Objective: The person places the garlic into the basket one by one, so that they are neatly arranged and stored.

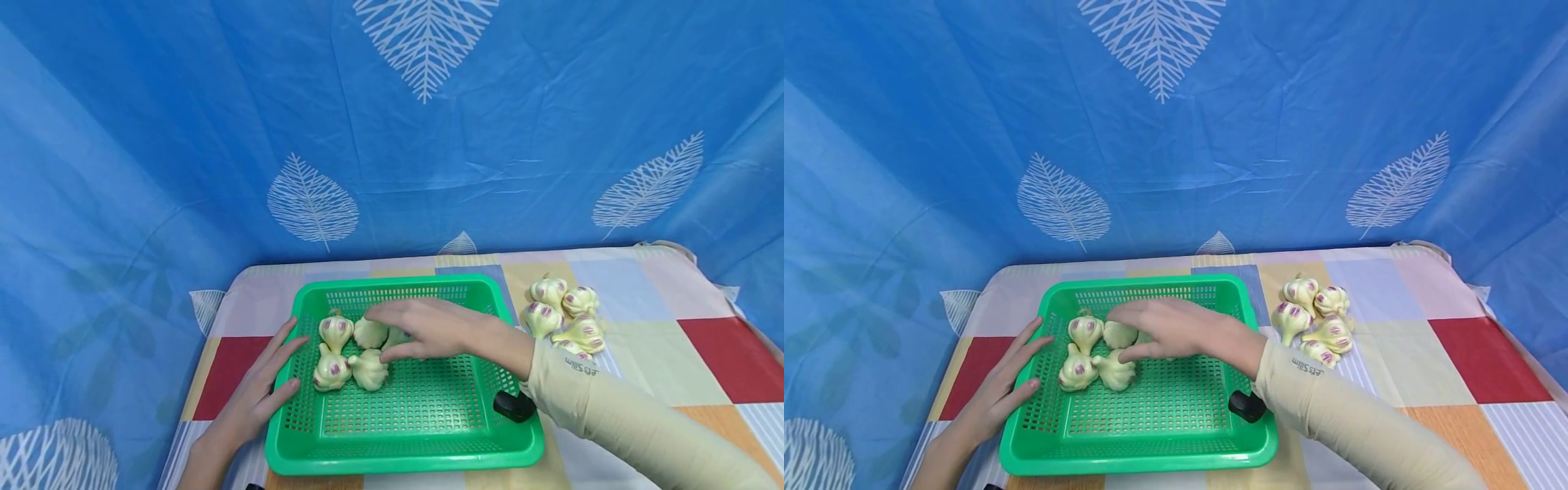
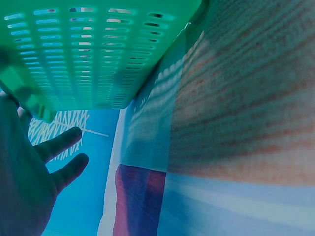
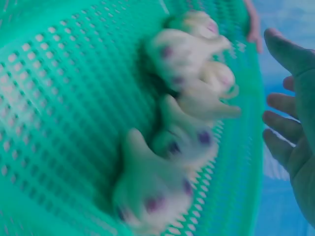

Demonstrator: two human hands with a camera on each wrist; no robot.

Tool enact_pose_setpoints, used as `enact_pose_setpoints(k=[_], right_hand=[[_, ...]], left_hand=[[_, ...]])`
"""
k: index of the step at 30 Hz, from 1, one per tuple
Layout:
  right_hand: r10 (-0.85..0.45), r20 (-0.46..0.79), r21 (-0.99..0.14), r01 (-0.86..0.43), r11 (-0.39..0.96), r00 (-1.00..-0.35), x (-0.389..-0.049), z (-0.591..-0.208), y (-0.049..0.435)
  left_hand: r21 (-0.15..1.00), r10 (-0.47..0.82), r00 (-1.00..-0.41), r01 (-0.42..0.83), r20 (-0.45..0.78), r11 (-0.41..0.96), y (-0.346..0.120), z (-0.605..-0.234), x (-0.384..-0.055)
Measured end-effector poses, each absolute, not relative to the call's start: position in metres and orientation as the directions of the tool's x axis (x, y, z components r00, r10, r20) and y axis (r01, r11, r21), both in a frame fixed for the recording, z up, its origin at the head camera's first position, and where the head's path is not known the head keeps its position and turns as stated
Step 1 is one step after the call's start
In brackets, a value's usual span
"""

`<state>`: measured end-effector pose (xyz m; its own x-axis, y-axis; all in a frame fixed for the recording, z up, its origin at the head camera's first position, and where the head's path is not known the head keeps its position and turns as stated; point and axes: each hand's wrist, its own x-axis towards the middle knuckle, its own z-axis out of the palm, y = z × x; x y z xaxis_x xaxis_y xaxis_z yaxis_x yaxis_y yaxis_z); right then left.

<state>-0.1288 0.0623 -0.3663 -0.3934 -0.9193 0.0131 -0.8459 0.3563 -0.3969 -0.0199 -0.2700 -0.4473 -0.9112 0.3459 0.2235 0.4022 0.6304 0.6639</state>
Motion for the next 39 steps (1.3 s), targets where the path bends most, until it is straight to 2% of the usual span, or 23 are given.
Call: enact_pose_setpoints(k=[6,13,19,25,30,34,39], right_hand=[[-0.881,-0.013,-0.389,-0.810,0.440,-0.473,-0.129,-0.356,0.090],[-0.828,-0.021,-0.406,-0.752,0.519,-0.560,-0.112,-0.359,0.119],[-0.792,0.038,-0.418,-0.730,0.541,-0.609,-0.095,-0.362,0.147],[-0.712,0.105,-0.495,-0.658,0.568,-0.694,-0.079,-0.370,0.177],[-0.595,0.159,-0.555,-0.570,0.606,-0.788,-0.065,-0.382,0.204],[-0.449,0.229,-0.602,-0.488,0.632,-0.864,-0.054,-0.398,0.230],[-0.261,0.358,-0.616,-0.437,0.656,-0.896,-0.042,-0.422,0.263]], left_hand=[[0.659,0.350,-0.908,0.410,0.231,0.630,-0.270,-0.447,-0.020],[0.664,0.355,-0.907,0.410,0.226,0.625,-0.270,-0.447,-0.019],[0.660,0.355,-0.907,0.411,0.227,0.628,-0.270,-0.447,-0.019],[0.660,0.356,-0.905,0.416,0.233,0.626,-0.269,-0.446,-0.020],[0.660,0.356,-0.904,0.417,0.235,0.624,-0.269,-0.446,-0.020],[0.661,0.355,-0.904,0.418,0.237,0.624,-0.269,-0.446,-0.020],[0.659,0.356,-0.904,0.418,0.237,0.625,-0.269,-0.446,-0.020]])
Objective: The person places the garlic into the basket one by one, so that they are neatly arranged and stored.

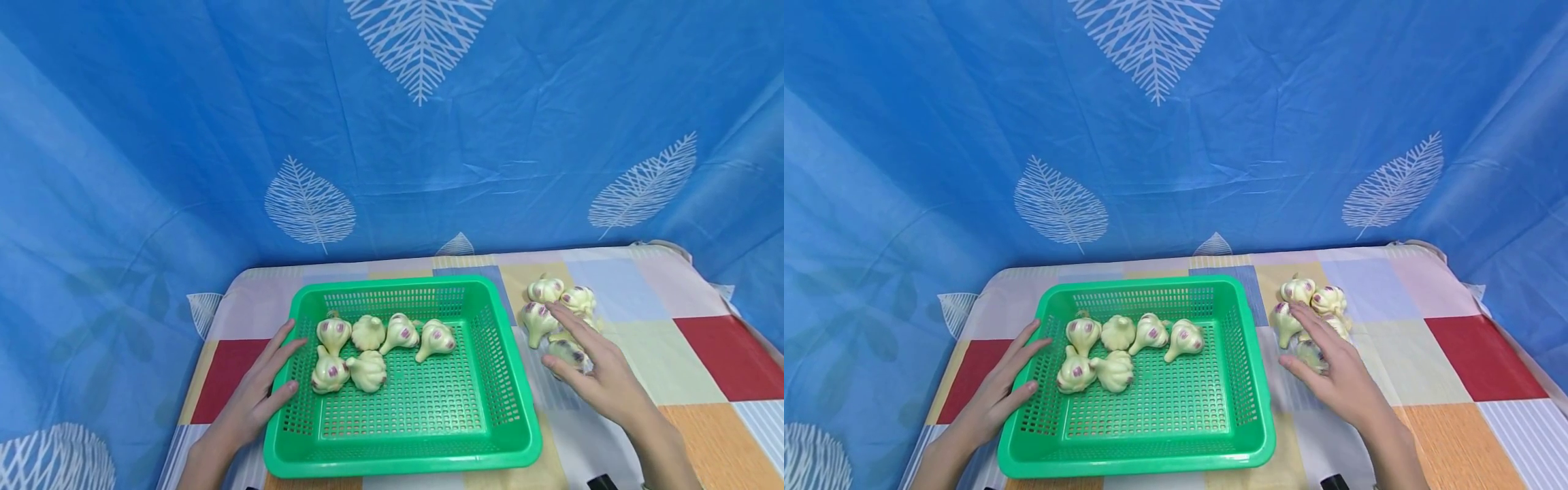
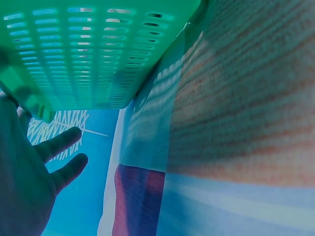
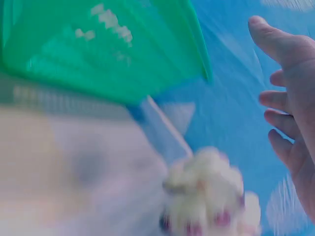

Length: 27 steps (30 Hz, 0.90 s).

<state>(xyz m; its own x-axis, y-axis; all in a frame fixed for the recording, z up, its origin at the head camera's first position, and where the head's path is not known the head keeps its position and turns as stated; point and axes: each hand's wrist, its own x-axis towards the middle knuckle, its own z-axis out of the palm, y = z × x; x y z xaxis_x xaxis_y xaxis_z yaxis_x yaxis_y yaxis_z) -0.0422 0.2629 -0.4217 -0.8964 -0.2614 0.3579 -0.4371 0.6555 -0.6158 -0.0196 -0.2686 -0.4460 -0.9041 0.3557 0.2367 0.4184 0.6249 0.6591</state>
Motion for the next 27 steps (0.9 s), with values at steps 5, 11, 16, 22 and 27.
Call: enact_pose_setpoints(k=[5,11,16,22,27], right_hand=[[-0.103,0.399,-0.641,-0.357,0.679,-0.911,-0.028,-0.441,0.294],[0.025,0.363,-0.707,-0.258,0.658,-0.931,-0.011,-0.464,0.323],[0.122,0.287,-0.782,-0.159,0.602,-0.950,-0.002,-0.483,0.334],[0.185,0.182,-0.820,-0.045,0.570,-0.966,0.004,-0.499,0.336],[0.216,0.169,-0.827,-0.019,0.563,-0.962,0.006,-0.501,0.331]], left_hand=[[0.662,0.357,-0.904,0.417,0.233,0.623,-0.269,-0.446,-0.020],[0.664,0.354,-0.906,0.415,0.233,0.623,-0.269,-0.444,-0.019],[0.663,0.353,-0.906,0.413,0.231,0.624,-0.268,-0.443,-0.019],[0.664,0.355,-0.906,0.412,0.228,0.624,-0.269,-0.444,-0.019],[0.660,0.357,-0.905,0.414,0.229,0.627,-0.269,-0.444,-0.020]])
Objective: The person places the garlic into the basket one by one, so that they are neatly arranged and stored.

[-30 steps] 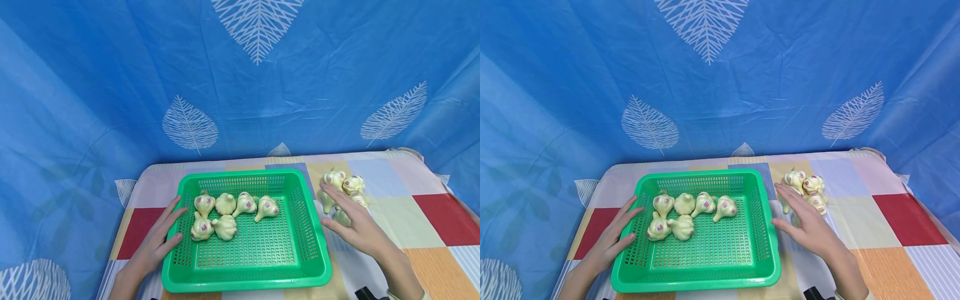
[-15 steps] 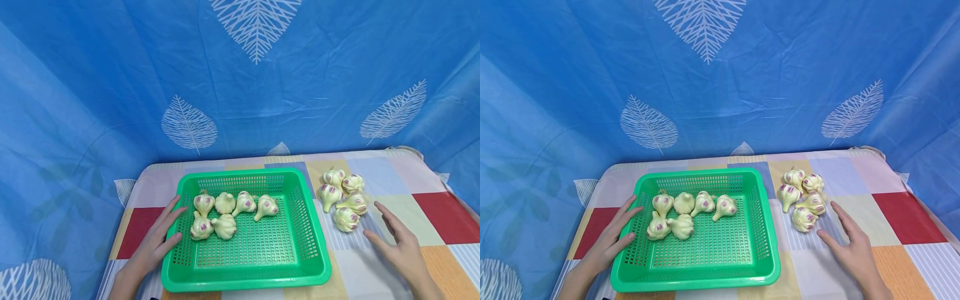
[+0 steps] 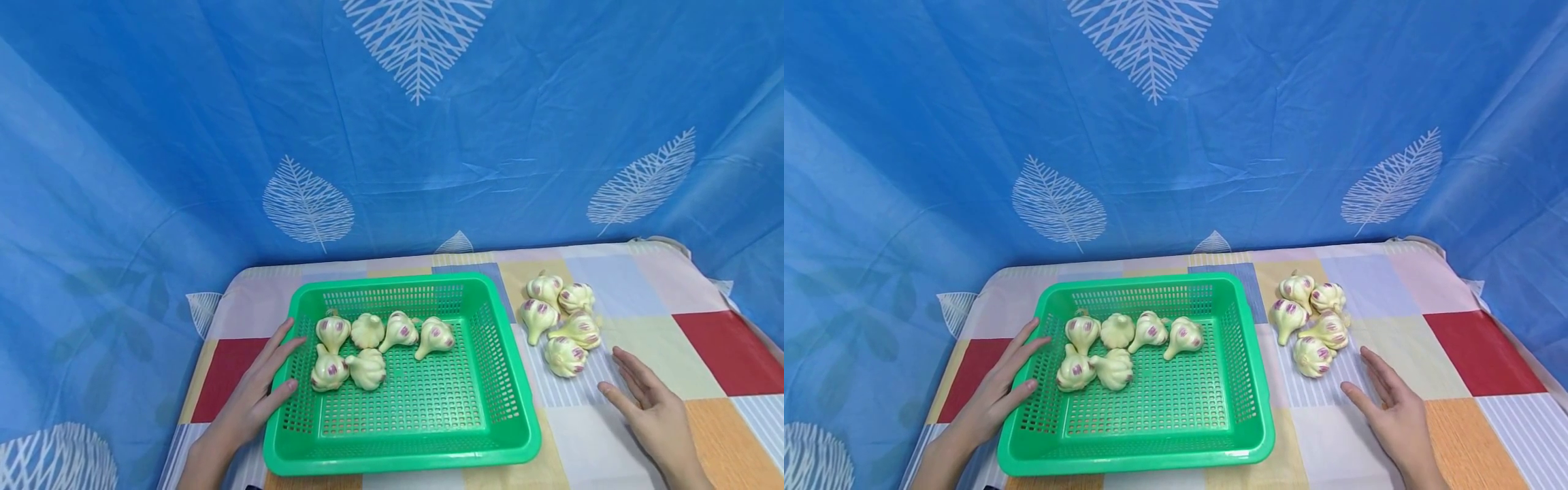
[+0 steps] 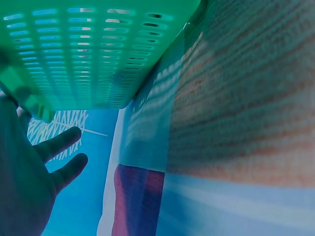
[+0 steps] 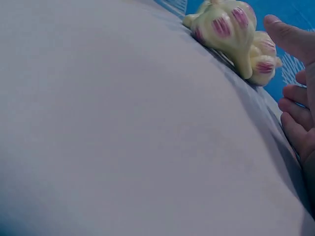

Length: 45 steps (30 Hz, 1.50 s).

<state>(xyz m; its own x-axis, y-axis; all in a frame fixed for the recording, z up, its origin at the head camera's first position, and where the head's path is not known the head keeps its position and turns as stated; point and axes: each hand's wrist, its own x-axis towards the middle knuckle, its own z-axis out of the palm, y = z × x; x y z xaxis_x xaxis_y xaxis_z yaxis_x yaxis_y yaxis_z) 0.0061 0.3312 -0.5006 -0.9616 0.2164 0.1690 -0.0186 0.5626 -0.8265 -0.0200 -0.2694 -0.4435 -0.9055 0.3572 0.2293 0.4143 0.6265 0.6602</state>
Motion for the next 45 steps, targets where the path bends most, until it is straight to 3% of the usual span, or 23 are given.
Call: enact_pose_setpoints(k=[12,21,29,36,45], right_hand=[[0.107,0.251,-0.846,-0.164,0.508,-0.962,-0.003,-0.503,0.301],[0.135,0.177,-0.821,-0.071,0.567,-0.975,-0.018,-0.499,0.281],[0.152,0.188,-0.858,-0.087,0.506,-0.970,-0.031,-0.502,0.265],[0.142,0.101,-0.892,-0.026,0.452,-0.985,-0.029,-0.489,0.268],[0.094,0.164,-0.896,-0.109,0.430,-0.982,-0.029,-0.460,0.273]], left_hand=[[0.663,0.357,-0.904,0.418,0.235,0.622,-0.270,-0.444,-0.020],[0.666,0.346,-0.904,0.421,0.252,0.615,-0.270,-0.448,-0.020],[0.659,0.353,-0.905,0.418,0.239,0.625,-0.269,-0.446,-0.020],[0.671,0.356,-0.904,0.416,0.235,0.613,-0.270,-0.447,-0.020],[0.669,0.343,-0.908,0.410,0.239,0.619,-0.270,-0.448,-0.020]])
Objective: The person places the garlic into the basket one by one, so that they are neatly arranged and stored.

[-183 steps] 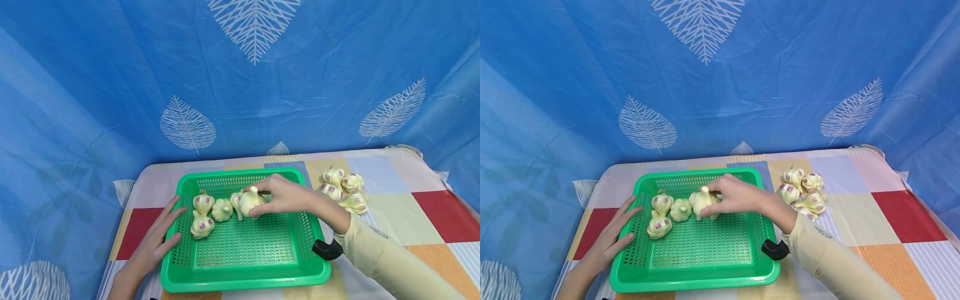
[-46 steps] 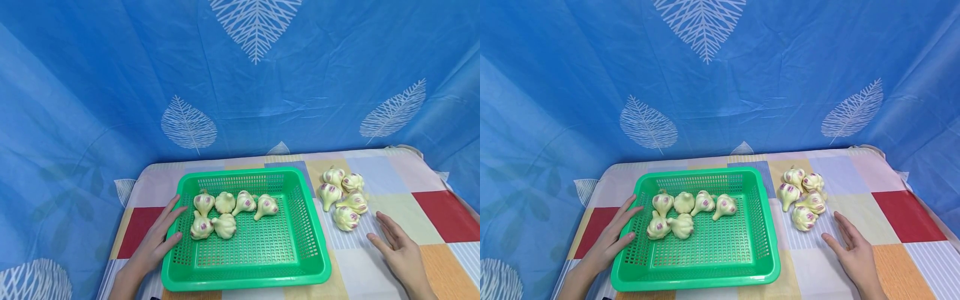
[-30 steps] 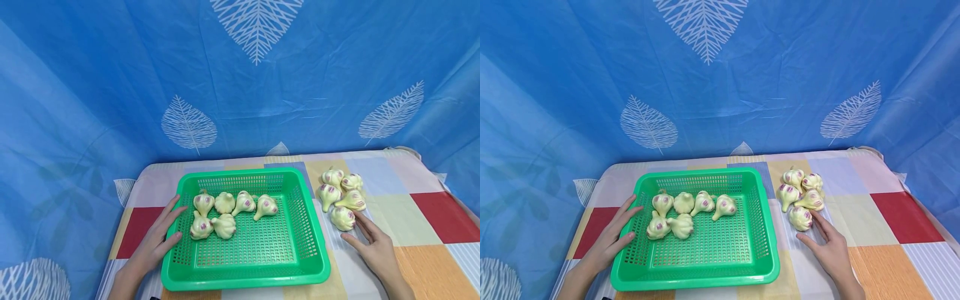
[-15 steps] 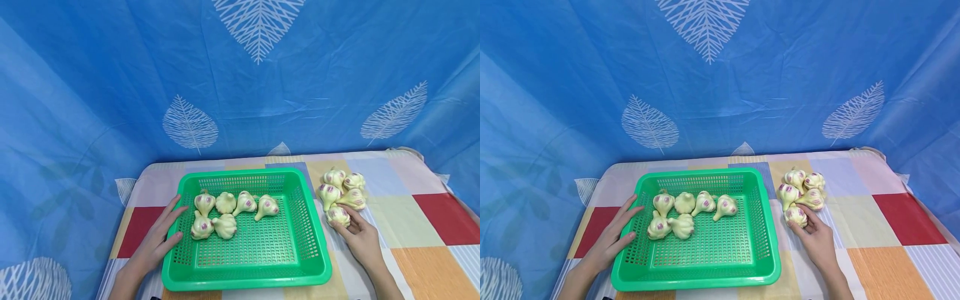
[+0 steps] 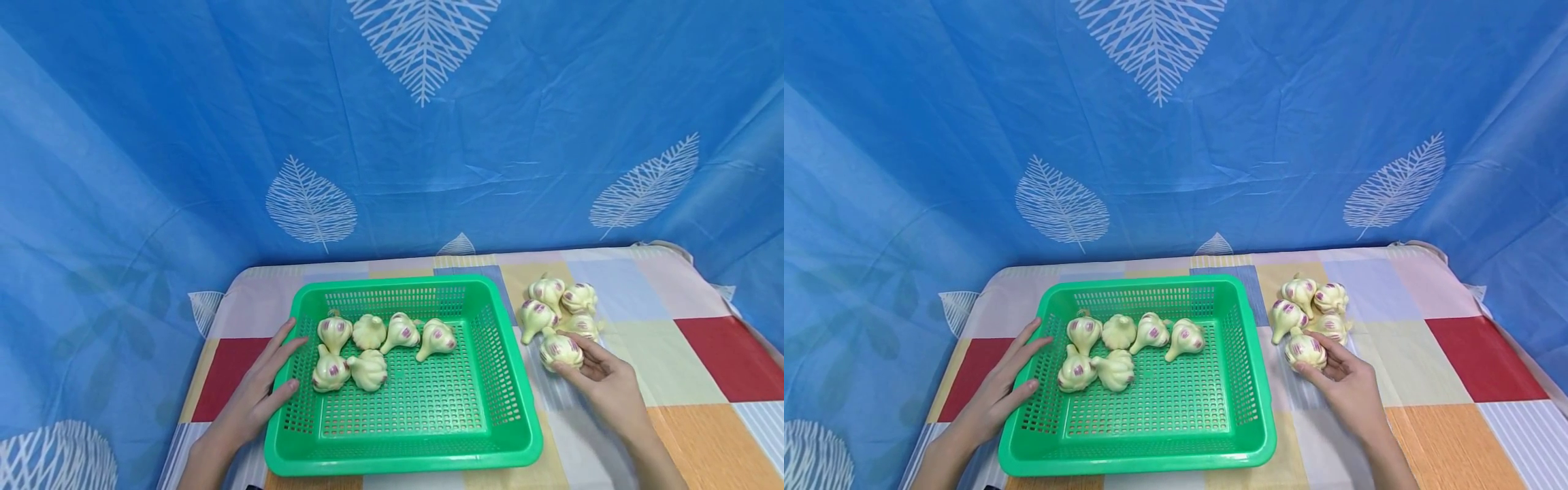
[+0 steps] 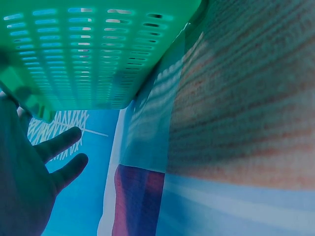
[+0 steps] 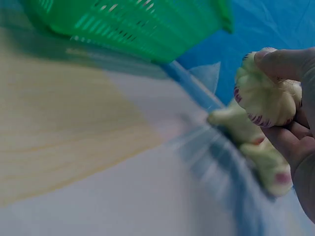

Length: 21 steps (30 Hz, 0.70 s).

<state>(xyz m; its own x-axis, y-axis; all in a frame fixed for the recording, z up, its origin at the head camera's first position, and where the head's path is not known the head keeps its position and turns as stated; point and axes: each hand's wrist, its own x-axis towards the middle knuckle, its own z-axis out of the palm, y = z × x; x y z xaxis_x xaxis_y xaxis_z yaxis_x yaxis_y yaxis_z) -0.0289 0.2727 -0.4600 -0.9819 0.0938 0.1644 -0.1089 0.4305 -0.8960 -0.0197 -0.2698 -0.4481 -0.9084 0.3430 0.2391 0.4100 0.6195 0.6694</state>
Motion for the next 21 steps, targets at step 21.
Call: enact_pose_setpoints(k=[21], right_hand=[[-0.318,0.304,-0.782,-0.426,0.455,-0.898,-0.054,-0.362,0.243]], left_hand=[[0.663,0.351,-0.908,0.409,0.228,0.627,-0.269,-0.445,-0.019]])
